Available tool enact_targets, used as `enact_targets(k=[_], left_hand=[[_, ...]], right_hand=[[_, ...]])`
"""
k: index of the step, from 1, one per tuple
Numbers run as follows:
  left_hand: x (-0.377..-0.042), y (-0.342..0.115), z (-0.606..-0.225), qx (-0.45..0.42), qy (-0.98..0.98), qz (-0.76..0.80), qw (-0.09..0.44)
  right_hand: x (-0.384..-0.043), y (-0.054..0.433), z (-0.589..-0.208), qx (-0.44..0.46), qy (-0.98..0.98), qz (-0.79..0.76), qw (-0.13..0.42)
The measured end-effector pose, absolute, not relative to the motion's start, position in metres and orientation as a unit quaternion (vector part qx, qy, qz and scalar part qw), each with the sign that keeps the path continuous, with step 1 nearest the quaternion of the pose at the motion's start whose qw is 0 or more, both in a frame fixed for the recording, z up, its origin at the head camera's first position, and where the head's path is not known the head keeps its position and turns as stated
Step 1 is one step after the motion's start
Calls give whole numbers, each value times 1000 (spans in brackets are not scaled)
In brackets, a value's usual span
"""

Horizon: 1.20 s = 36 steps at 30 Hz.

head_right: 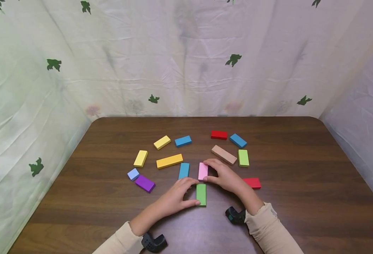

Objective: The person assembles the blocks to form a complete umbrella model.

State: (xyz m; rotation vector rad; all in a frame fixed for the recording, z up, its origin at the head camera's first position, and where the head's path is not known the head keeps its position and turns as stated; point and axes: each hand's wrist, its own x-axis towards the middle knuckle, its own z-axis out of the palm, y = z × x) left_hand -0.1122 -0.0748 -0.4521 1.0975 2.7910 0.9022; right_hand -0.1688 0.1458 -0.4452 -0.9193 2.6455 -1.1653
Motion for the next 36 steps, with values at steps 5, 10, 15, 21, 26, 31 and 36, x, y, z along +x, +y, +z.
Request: enact_targets(k=[5, 10, 15, 21, 26, 31, 36], left_hand=[[-111, -75, -451, 348, 891, 291, 2], [-111, -75, -451, 347, 891, 292, 1], [-111, -75, -452, 349, 891, 289, -3], [-112, -75, -452, 350, 891, 290, -4], [-112, -75, -453, 349, 891, 292, -6], [-112, -75, -453, 348, 890, 295, -5], [-112, -76, -453, 349, 889, 296, -6]], right_hand=[[-168, 145, -446, -308, 866, -390, 58], [-168, 145, -448, -312, 863, -392, 58], [-167, 144, -447, -314, 863, -391, 57], [-166, 143, -445, -308, 868, -384, 67], [-165, 142, -444, -310, 870, -377, 74], [-165, 142, -444, -312, 869, -375, 78], [-165, 142, -445, -317, 869, -373, 76]])
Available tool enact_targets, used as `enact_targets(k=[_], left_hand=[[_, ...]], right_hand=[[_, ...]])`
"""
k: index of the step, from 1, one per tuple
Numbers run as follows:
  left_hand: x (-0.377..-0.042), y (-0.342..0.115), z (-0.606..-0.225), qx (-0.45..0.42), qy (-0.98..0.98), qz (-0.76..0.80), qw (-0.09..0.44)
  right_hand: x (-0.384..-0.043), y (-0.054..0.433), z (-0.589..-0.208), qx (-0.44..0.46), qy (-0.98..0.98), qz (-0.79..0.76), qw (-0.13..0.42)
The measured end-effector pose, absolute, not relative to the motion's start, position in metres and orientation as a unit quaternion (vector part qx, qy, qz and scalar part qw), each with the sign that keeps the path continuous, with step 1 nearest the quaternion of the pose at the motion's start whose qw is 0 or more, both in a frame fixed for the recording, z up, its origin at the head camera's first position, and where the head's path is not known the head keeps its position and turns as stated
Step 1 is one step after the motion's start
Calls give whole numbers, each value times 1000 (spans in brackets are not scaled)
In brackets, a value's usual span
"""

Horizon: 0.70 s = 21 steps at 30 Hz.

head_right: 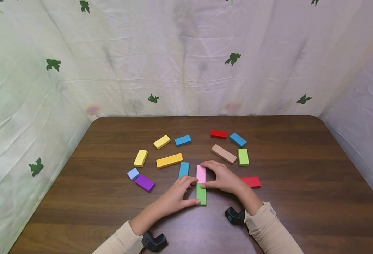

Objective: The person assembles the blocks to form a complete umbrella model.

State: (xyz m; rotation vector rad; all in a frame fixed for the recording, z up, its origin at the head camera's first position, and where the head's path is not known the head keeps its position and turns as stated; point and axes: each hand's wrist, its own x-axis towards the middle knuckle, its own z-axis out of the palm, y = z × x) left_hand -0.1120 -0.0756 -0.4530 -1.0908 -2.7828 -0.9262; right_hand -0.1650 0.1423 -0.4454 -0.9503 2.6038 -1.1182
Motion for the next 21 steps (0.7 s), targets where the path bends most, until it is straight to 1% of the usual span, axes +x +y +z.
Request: enact_targets(k=[9, 17, 21], left_hand=[[-111, -76, -453, -352, -889, -292, 5], [-111, -75, -452, -352, -891, -286, 1], [-111, -75, -451, -350, -892, -284, 1]], right_hand=[[-164, 141, -446, -327, 868, -366, 75], [-154, 143, -443, -329, 871, -358, 73], [-149, 143, -442, -316, 877, -351, 89]])
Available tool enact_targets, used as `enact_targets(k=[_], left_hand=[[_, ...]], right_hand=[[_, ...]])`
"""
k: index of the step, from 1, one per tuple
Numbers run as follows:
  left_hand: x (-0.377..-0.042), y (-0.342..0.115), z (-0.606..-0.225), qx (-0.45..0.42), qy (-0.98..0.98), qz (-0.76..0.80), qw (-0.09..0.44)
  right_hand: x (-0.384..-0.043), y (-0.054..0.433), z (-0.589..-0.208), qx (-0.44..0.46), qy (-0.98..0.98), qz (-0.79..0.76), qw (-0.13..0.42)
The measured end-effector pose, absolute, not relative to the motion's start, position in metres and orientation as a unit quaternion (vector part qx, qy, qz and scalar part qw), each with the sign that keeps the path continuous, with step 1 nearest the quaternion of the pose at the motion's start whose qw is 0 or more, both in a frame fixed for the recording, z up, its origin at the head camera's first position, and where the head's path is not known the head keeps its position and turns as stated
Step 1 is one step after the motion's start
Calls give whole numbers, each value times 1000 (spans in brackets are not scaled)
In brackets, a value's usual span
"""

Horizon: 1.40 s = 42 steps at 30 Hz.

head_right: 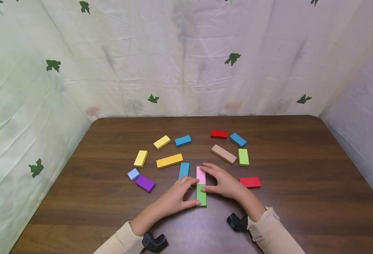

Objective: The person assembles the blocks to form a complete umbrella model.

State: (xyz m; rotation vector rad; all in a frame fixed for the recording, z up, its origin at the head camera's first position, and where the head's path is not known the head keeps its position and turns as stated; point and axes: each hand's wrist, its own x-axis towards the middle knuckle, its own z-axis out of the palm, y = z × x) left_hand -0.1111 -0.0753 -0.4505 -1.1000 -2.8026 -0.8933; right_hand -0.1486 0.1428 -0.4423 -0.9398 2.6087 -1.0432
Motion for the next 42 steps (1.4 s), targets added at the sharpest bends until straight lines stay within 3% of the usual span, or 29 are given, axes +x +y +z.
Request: enact_targets(k=[42], left_hand=[[-96, -78, -449, -355, -893, -276, -12]], right_hand=[[-120, 140, -446, -316, 877, -351, 87]])
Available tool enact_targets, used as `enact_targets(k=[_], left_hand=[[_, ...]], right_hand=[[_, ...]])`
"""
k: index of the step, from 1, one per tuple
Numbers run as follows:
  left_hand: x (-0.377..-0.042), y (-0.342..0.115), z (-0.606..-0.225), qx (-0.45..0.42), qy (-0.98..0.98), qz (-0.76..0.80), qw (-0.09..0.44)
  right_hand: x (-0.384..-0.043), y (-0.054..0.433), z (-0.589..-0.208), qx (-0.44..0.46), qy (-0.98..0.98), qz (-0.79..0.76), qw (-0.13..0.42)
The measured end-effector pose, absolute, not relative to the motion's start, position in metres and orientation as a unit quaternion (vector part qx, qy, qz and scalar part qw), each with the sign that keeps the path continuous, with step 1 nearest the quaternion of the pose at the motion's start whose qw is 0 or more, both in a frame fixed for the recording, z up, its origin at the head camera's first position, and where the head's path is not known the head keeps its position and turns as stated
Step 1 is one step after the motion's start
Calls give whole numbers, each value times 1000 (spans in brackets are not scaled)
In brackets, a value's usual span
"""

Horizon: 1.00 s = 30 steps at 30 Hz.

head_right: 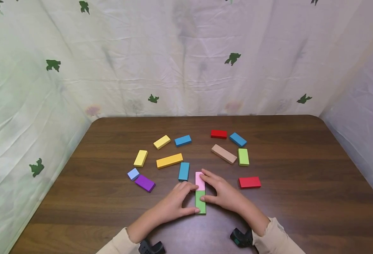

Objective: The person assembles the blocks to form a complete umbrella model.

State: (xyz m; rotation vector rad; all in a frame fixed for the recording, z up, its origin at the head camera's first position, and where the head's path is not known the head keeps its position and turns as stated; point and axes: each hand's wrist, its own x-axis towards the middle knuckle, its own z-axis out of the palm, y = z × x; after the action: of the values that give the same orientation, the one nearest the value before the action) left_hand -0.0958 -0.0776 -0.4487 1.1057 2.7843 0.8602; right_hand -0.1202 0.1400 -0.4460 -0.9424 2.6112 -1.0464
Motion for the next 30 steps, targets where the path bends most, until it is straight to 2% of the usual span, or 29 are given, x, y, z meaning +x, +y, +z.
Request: enact_targets(k=[23, 26, 30], left_hand=[[-96, -78, -449, 358, 889, 287, 0], [-98, -79, -448, 359, 879, 313, -22], [-102, -82, -448, 358, 865, 341, -83]], right_hand=[[-97, 141, -450, -315, 875, -361, 68], [-97, 141, -450, -316, 875, -361, 65], [-97, 141, -450, -317, 875, -360, 62]])
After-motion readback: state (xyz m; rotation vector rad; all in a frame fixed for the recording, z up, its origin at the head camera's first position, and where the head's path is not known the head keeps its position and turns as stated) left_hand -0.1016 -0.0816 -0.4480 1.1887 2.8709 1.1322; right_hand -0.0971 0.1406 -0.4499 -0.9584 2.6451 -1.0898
